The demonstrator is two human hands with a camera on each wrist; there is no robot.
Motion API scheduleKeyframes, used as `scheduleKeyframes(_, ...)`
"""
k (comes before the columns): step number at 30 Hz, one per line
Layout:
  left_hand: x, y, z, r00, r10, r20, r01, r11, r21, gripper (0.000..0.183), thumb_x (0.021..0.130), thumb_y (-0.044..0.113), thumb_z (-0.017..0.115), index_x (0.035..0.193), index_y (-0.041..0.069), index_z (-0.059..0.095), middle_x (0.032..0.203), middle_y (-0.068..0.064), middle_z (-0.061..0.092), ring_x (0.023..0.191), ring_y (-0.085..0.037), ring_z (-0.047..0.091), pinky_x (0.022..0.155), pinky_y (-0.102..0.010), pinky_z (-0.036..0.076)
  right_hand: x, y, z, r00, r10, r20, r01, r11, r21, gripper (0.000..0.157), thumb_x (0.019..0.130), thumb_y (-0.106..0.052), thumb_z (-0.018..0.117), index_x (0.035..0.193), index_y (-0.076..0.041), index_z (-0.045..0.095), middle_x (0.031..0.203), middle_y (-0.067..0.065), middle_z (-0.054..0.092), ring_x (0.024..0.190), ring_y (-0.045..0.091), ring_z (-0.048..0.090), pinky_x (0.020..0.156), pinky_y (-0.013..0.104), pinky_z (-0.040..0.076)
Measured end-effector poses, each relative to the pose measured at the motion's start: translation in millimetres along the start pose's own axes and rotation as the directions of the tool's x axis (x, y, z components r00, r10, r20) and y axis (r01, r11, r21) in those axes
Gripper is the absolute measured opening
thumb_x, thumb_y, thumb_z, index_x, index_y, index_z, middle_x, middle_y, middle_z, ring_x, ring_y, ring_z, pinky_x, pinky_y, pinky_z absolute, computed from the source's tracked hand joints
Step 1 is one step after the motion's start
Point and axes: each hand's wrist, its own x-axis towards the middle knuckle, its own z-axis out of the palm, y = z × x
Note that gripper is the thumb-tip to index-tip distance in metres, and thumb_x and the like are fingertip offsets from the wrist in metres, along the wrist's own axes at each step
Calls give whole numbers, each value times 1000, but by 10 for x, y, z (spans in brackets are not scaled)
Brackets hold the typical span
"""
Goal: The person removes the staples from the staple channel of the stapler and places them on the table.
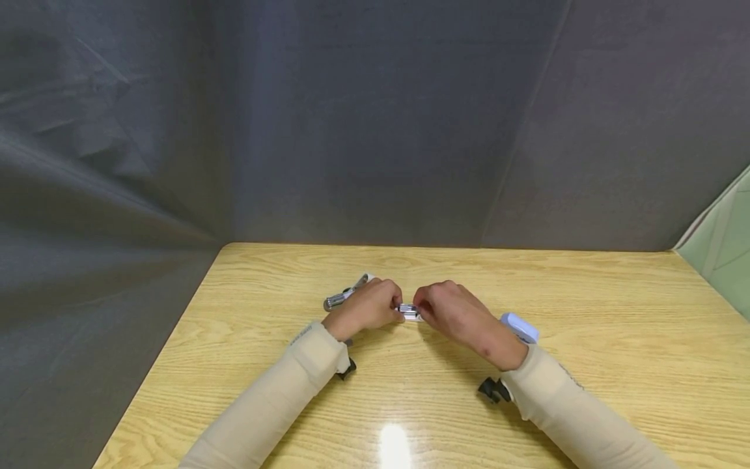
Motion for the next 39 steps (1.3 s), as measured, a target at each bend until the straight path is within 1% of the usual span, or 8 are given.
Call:
scheduleKeyframes(6,-3,-3,-2,1000,8,0,-8,1000,2,21,92,16,81,75,15,68,65,3,56,54,-10,41,55,-26,35,-13,6,-29,1000,22,-1,-22,1000,21,9,92,3,69,92,-4,74,78,-3,66,61,8,50,56,25,46)
scheduleKeyframes(14,6,-6,3,1000,11,1,-11,1000,13,22,93,17,80,75,15,68,64,3,55,54,-11,41,55,-26,35,10,-27,-36,999,41,21,-40,998,-48,16,92,2,67,84,-9,73,70,-5,60,56,9,45,52,25,42)
scheduleKeyframes(16,5,-7,5,1000,8,3,-8,1000,14,22,93,17,80,75,15,68,63,3,54,53,-11,41,55,-26,35,15,-32,-34,999,43,20,-42,998,-51,17,92,2,67,83,-11,73,69,-6,58,56,8,44,52,25,41)
scheduleKeyframes(20,-3,-10,-2,1000,7,8,-8,1000,5,24,93,17,80,73,15,67,61,2,51,52,-11,38,54,-26,33,18,-43,-22,999,46,22,-45,998,-37,17,93,1,66,83,-11,73,67,-7,56,54,8,42,51,25,40)
scheduleKeyframes(26,-12,-7,-18,1000,4,17,-3,1000,-9,24,93,17,79,73,12,68,56,4,43,50,-10,33,53,-26,31,18,-66,-8,997,61,46,-61,998,-2,12,96,-2,68,89,-9,75,72,-6,61,54,8,45,51,25,40)
scheduleKeyframes(31,-14,-10,-12,1000,0,22,0,1000,-12,26,94,17,79,71,12,66,55,5,39,49,-10,31,53,-26,29,16,-80,1,997,55,52,-55,998,4,13,96,-2,69,87,-10,74,71,-7,60,53,8,44,49,24,37)
scheduleKeyframes(34,-9,-14,-6,1000,1,24,-1,1000,-13,26,94,17,78,72,12,66,55,5,40,49,-10,31,53,-26,30,17,-72,-3,998,35,46,-35,999,15,14,96,-2,69,87,-10,74,70,-7,59,53,7,43,49,24,38)
scheduleKeyframes(39,5,-16,-13,1000,6,15,-6,1000,-4,24,94,17,79,73,14,67,59,4,49,51,-10,36,54,-26,33,12,-39,-53,999,29,22,-30,999,32,11,95,0,69,92,-8,76,75,-5,64,57,7,46,54,25,42)
